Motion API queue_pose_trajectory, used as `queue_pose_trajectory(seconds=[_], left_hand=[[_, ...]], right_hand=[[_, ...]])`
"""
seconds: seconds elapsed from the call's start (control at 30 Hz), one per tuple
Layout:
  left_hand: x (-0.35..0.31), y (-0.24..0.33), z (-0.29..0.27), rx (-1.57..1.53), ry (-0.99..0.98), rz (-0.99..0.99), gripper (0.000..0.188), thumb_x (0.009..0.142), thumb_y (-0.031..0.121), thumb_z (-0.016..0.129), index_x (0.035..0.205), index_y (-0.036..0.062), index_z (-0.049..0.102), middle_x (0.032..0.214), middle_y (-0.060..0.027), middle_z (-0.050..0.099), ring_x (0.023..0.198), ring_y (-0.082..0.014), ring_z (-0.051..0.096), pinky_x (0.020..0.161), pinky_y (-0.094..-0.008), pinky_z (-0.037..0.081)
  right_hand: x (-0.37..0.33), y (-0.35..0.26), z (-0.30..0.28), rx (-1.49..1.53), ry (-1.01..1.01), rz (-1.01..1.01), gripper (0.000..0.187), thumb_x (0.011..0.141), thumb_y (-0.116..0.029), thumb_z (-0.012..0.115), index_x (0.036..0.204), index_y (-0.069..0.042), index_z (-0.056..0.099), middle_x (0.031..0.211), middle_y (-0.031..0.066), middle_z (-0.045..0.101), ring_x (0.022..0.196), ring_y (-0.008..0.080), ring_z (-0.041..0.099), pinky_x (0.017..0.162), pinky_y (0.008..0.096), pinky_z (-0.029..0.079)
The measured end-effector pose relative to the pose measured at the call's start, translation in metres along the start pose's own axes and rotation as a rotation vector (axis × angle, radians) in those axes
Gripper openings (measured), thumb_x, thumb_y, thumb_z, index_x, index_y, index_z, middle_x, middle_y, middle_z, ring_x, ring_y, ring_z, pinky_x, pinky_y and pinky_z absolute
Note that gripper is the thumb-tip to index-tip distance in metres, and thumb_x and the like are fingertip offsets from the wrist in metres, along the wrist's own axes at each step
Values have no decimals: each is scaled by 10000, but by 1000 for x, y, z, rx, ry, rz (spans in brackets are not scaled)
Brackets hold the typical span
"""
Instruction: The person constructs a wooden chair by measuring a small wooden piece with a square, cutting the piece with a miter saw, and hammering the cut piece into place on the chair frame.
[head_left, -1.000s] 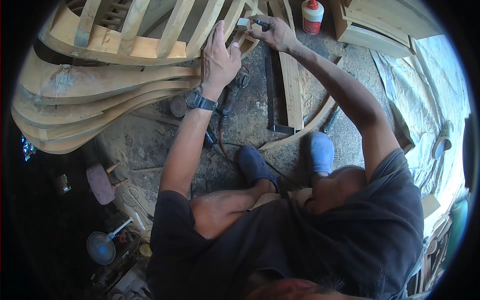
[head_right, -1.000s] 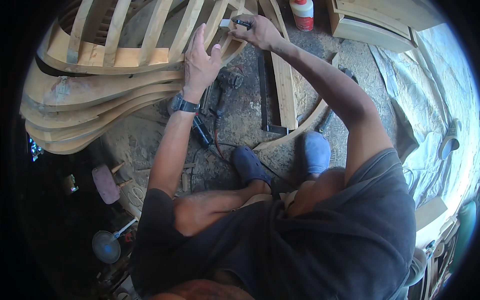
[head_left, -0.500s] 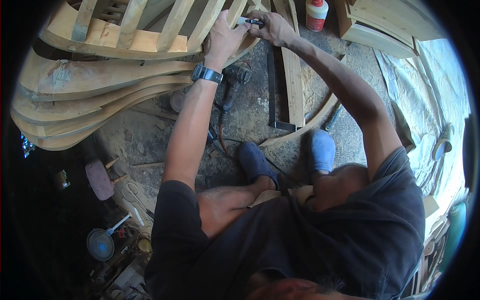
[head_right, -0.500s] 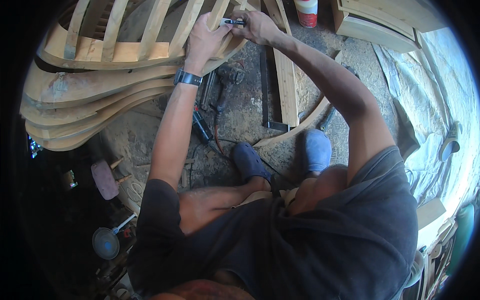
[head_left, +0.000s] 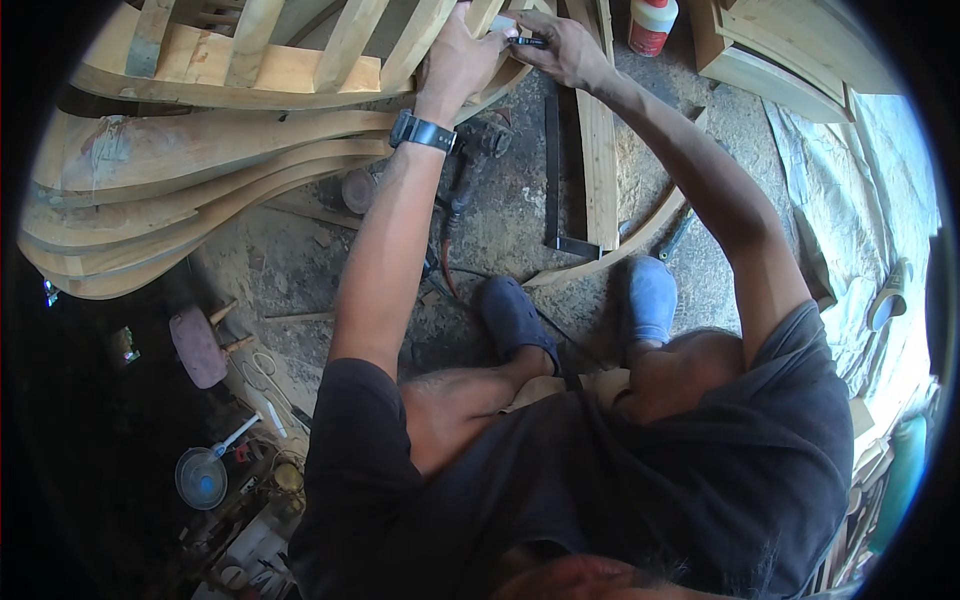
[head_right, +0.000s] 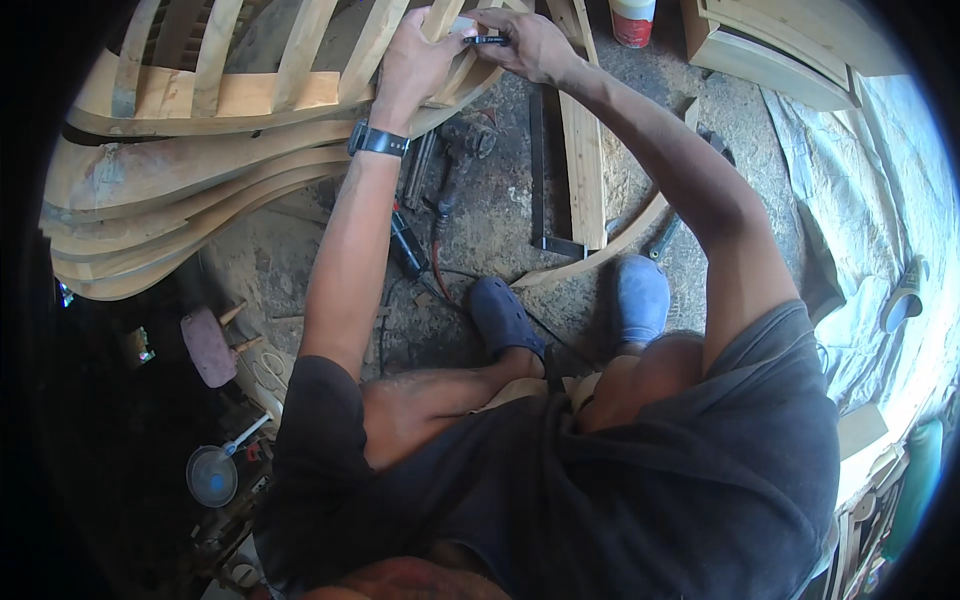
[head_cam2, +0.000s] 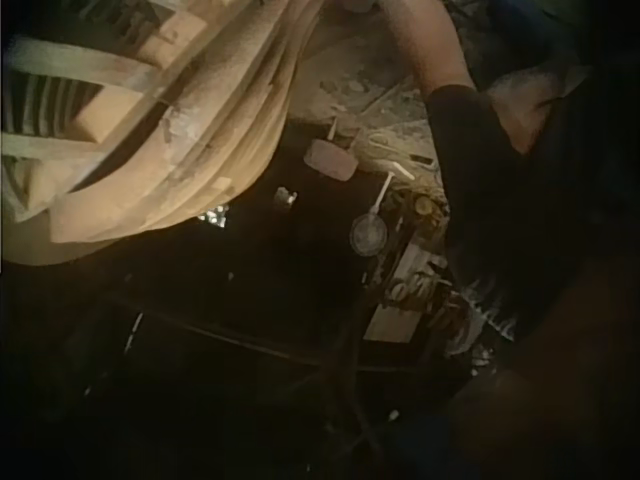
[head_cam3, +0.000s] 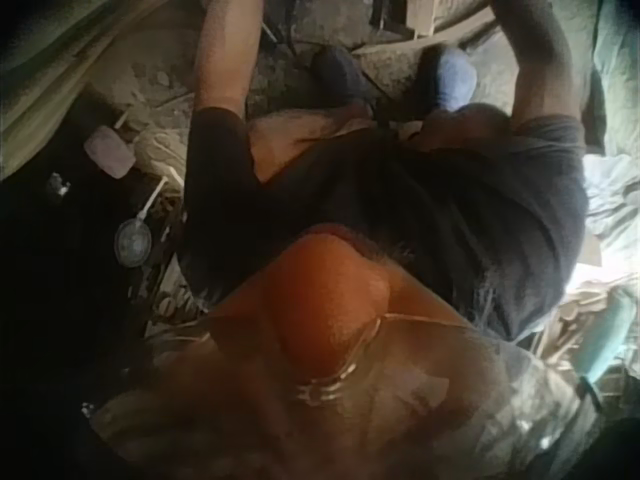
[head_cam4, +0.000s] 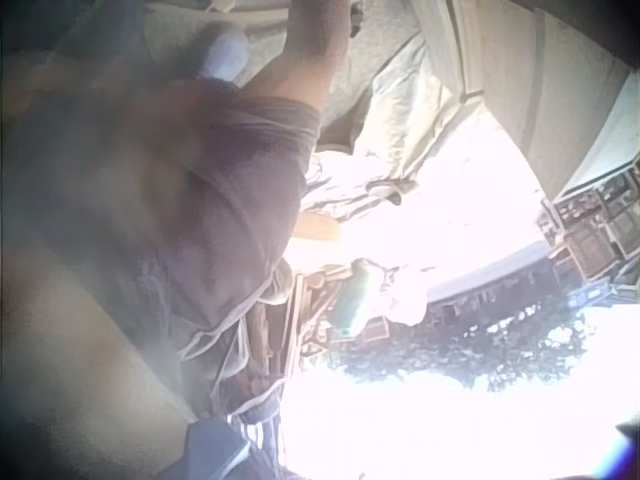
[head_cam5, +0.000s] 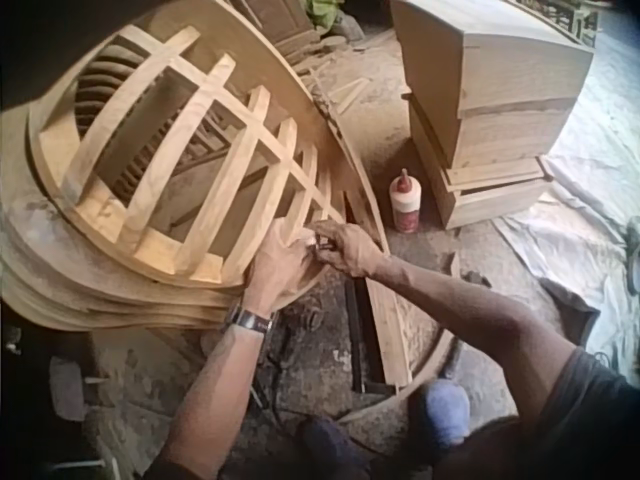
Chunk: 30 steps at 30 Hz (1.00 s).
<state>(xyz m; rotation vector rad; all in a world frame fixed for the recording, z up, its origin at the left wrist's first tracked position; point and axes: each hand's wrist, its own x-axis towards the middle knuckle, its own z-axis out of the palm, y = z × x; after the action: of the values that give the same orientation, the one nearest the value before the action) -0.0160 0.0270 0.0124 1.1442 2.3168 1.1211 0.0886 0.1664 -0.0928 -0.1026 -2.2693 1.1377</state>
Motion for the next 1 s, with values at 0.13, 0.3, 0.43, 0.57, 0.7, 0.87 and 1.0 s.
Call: queue_pose_trajectory(seconds=[0.13,0.3,0.43,0.57,0.7,0.87,1.0], left_hand=[[-3,0,-1,30,-10,6,242,951,114,674,1168,26,613,1020,-153,702,980,-273,693,819,-385,555],[-10,0,-2,-887,-253,-188,212,1004,32,580,1214,53,559,1024,-108,666,926,-204,675,767,-329,574],[1,-1,-3,-1078,-488,-178,161,1021,41,575,1178,35,540,1027,-101,653,904,-203,673,769,-336,582],[-2,7,5,-662,-147,-262,223,974,149,665,1127,-8,626,961,-111,704,851,-202,695,738,-331,561],[8,10,-3,86,-42,-214,465,882,328,808,1147,-38,701,910,-122,742,819,-195,696,757,-349,532],[11,2,-2,51,-53,-209,446,888,332,797,1136,-29,710,900,-99,732,794,-158,667,726,-333,522],[15,-14,-7,-74,-71,-166,468,893,341,794,1132,-49,695,883,-87,711,790,-147,647,707,-324,516]], right_hand=[[1,-15,3,91,13,129,509,905,-236,698,1358,-28,592,865,205,716,775,346,717,670,439,532],[-2,-24,14,138,95,201,541,892,-226,699,1391,-63,573,845,242,672,778,398,699,671,458,528],[-1,-22,15,177,115,210,442,902,-200,685,1312,-57,602,872,229,673,802,417,681,692,470,522],[-5,-14,21,11,117,190,483,960,-261,689,1405,-119,567,1060,220,723,986,438,687,836,477,545],[-6,-21,27,0,157,226,458,957,-265,686,1376,-112,579,995,223,724,938,449,689,792,488,542],[0,-18,19,-12,38,313,422,962,-272,677,1337,-98,593,1011,218,723,957,443,686,804,485,537],[3,-18,12,28,87,136,403,971,-275,669,1319,-87,594,1044,222,719,998,427,685,837,478,536]])
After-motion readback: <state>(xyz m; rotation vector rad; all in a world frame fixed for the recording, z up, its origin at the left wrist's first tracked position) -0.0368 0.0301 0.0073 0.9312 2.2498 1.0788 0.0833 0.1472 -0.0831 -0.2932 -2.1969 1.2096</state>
